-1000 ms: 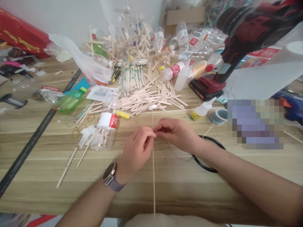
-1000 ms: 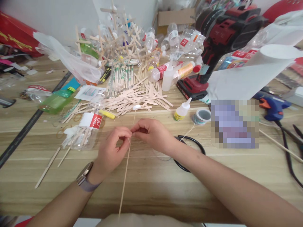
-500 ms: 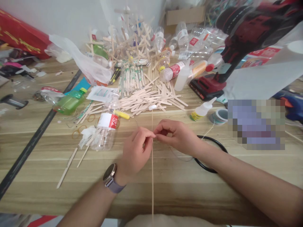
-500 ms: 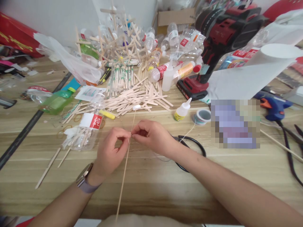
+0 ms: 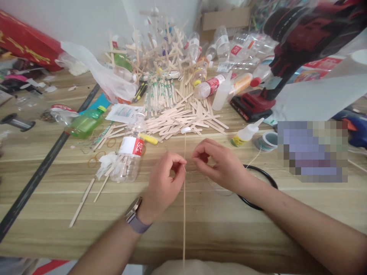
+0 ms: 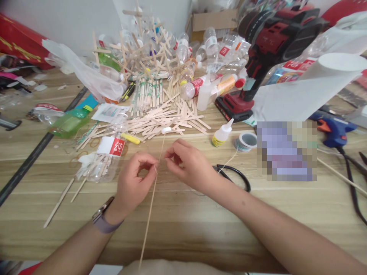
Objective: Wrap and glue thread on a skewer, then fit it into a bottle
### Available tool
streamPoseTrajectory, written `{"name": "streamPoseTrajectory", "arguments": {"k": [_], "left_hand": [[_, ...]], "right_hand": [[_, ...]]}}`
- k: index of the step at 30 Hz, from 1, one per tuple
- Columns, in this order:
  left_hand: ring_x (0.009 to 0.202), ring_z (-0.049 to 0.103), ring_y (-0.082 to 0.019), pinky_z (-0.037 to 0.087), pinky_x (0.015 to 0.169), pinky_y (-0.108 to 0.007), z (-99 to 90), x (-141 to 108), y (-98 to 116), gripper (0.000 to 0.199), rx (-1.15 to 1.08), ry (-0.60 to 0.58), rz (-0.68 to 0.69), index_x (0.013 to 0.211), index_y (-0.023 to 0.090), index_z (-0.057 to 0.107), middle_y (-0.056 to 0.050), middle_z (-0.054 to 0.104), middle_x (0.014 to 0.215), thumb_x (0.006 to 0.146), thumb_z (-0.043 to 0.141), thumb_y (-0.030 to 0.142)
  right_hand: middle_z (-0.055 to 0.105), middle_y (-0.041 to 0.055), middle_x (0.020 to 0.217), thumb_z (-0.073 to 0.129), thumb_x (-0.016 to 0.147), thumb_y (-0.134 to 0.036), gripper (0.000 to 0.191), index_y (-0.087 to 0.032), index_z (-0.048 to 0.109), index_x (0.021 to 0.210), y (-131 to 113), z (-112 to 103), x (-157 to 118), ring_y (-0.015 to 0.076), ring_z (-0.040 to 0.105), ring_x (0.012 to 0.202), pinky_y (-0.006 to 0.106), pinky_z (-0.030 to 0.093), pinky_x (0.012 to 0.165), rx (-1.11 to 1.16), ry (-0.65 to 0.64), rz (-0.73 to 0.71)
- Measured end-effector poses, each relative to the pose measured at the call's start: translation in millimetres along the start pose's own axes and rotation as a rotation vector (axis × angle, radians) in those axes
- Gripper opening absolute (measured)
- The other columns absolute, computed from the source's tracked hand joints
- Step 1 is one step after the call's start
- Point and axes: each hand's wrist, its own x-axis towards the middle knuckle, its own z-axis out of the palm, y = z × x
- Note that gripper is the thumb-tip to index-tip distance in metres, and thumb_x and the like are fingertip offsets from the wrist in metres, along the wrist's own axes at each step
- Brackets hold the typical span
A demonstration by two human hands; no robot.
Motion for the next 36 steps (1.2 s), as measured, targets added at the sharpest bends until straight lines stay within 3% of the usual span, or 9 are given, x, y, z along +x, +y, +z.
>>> {"name": "streamPoseTrajectory", "arguments": {"k": [8, 15, 20, 28, 36], "left_hand": [[0.078, 0.06, -0.012, 0.049, 0.072, -0.023, 0.8, 1.3, 0.4, 0.017, -0.1, 0.002, -0.05, 0.086, 0.021, 0.055, 0.0, 0.062, 0.084, 0.082, 0.053, 0.004], [0.07, 0.059, -0.011, 0.048, 0.064, -0.022, 1.9, 8.7, -1.8, 0.008, -0.308, -0.042, -0.352, 0.081, 0.02, 0.054, 0.001, 0.062, 0.078, 0.08, 0.061, 0.014], [0.07, 0.058, -0.011, 0.048, 0.062, -0.022, 2.1, 11.2, -6.0, 0.012, -0.466, -0.069, -0.475, 0.079, 0.019, 0.053, 0.002, 0.062, 0.076, 0.076, 0.065, 0.015], [0.069, 0.059, -0.01, 0.048, 0.065, -0.023, 1.7, 10.5, -6.5, 0.015, -0.533, -0.075, -0.525, 0.078, 0.019, 0.054, 0.003, 0.064, 0.075, 0.074, 0.068, 0.017], [0.071, 0.061, -0.011, 0.048, 0.066, -0.024, 0.6, 10.3, -5.7, 0.014, -0.475, -0.088, -0.51, 0.077, 0.019, 0.054, 0.002, 0.065, 0.075, 0.074, 0.068, 0.017]], "right_hand": [[0.059, 0.002, 0.08, 0.053, 0.085, -0.015, 0.01, -0.018, 0.063, 0.088, -1.9, 4.4, -3.0, 0.0097, 0.056, 0.062, 0.024, 0.045, 0.06, 0.075, -0.1, 0.076], [0.061, 0.0, 0.073, 0.058, 0.082, -0.016, 0.007, -0.018, 0.065, 0.081, 1.1, 8.5, -0.9, 0.0097, 0.053, 0.06, 0.023, 0.043, 0.056, 0.121, -0.07, 0.201], [0.062, -0.0008, 0.069, 0.061, 0.08, -0.02, 0.006, -0.018, 0.066, 0.079, 1.9, 9.5, -2.0, 0.0102, 0.052, 0.059, 0.023, 0.042, 0.056, 0.141, -0.082, 0.256], [0.064, -0.0002, 0.067, 0.062, 0.079, -0.025, 0.01, -0.018, 0.067, 0.075, -0.6, 8.9, -2.1, 0.0114, 0.053, 0.059, 0.024, 0.041, 0.055, 0.157, -0.088, 0.336], [0.061, -0.0014, 0.064, 0.062, 0.079, -0.021, 0.007, -0.019, 0.065, 0.073, -2.6, 9.7, -4.0, 0.01, 0.05, 0.056, 0.022, 0.039, 0.052, 0.083, -0.076, 0.302]]}}
